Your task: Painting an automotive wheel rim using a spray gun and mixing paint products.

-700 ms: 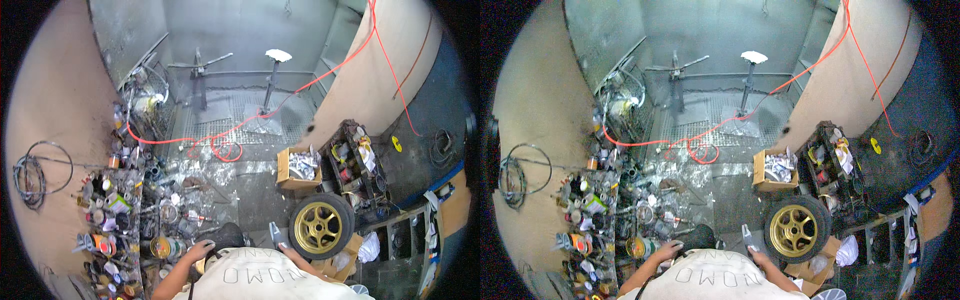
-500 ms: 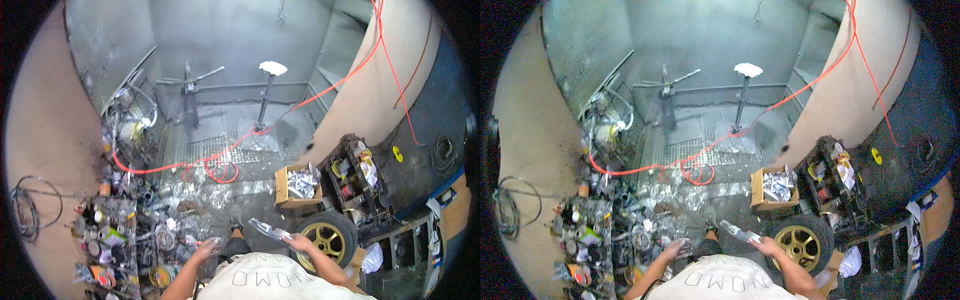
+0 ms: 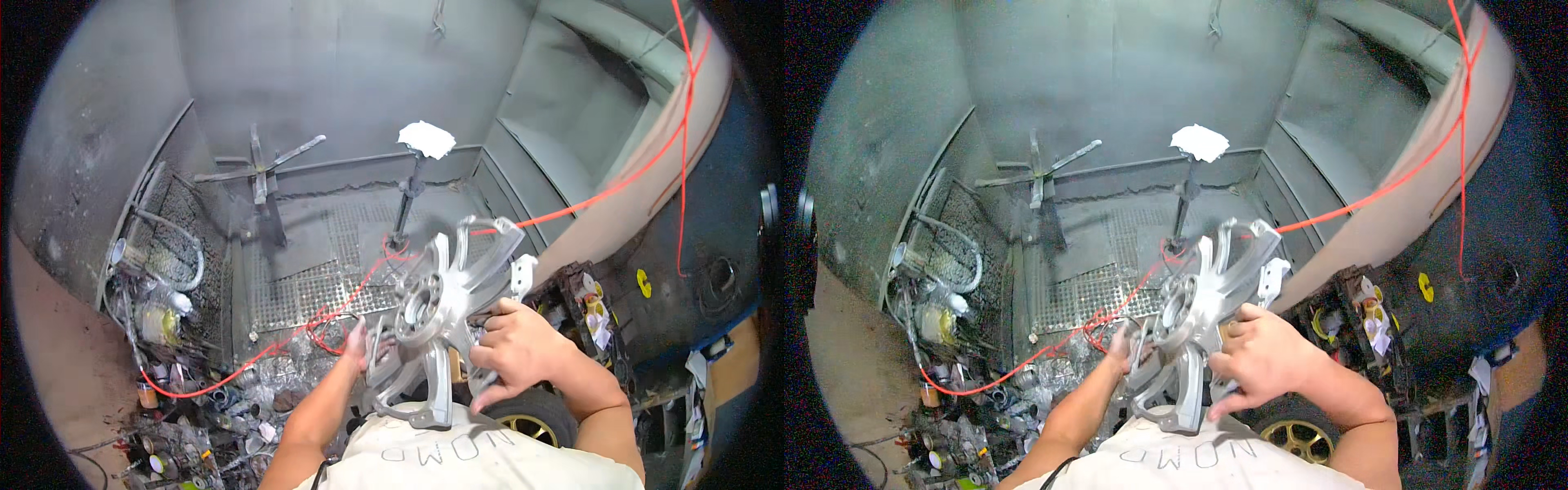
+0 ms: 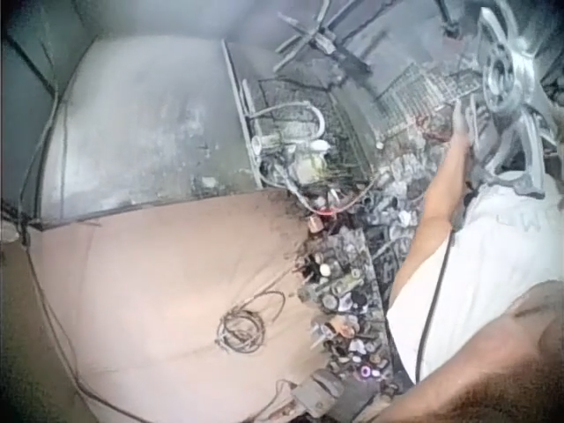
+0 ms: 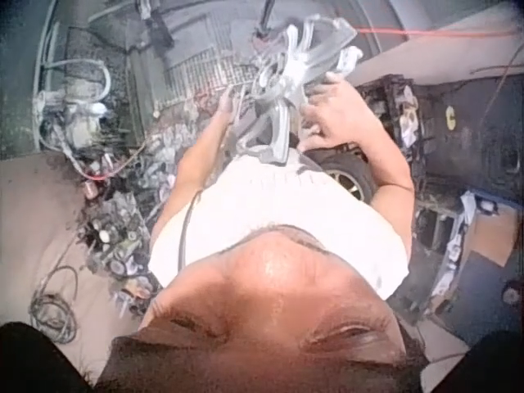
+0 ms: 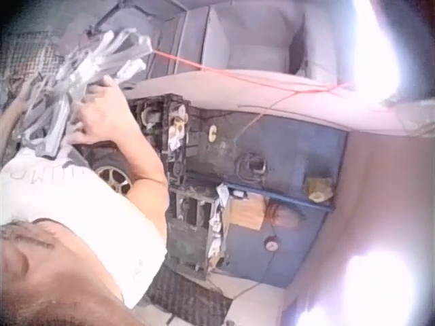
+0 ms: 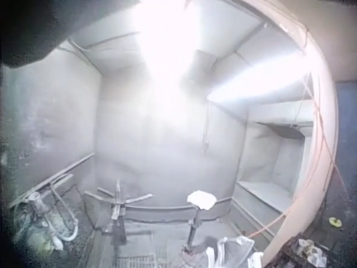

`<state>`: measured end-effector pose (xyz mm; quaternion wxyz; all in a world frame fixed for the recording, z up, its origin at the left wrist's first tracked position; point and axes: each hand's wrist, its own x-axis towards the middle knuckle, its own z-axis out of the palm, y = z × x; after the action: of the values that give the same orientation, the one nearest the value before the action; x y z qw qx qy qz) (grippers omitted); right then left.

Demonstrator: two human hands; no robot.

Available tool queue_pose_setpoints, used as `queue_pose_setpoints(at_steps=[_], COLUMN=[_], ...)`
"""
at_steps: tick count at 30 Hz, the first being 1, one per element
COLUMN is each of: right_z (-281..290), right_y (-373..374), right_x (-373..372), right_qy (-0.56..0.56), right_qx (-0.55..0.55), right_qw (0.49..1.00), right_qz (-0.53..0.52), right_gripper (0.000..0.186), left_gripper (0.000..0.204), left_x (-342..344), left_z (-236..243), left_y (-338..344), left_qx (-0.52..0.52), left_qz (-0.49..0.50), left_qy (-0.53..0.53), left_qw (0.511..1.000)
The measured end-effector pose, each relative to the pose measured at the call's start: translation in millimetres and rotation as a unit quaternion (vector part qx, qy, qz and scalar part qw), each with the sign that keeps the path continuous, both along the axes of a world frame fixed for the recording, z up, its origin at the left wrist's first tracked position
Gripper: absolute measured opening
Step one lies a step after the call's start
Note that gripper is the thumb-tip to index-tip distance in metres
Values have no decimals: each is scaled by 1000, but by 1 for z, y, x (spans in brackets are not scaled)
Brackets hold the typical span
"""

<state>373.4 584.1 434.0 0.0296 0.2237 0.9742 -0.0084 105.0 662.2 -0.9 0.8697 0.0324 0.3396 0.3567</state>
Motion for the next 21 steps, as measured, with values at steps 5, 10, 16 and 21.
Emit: queue_pose_setpoints(at_steps=[5, 10, 16, 21], right_z=[-29, -133, -220, -248], right_y=[91, 210, 393, 515], right_x=[27, 87, 167, 203], right_qy=[358, 857, 808, 785], right_qx=[164, -238, -306, -319], right_qw=[919, 451, 453, 463], right_qz=[-2, -69, -220, -261], right_gripper=[65, 114, 93, 74], left_gripper=[79, 72, 76, 70], left_x=[-5, -22, -12, 22], left_z=[60, 139, 215, 223], left_y=[134, 263, 408, 516], left_qx=[127, 254, 346, 327], left_qz=[118, 263, 246, 232], left_qy=[22, 88, 180, 210], left_qw=[985, 927, 887, 892])
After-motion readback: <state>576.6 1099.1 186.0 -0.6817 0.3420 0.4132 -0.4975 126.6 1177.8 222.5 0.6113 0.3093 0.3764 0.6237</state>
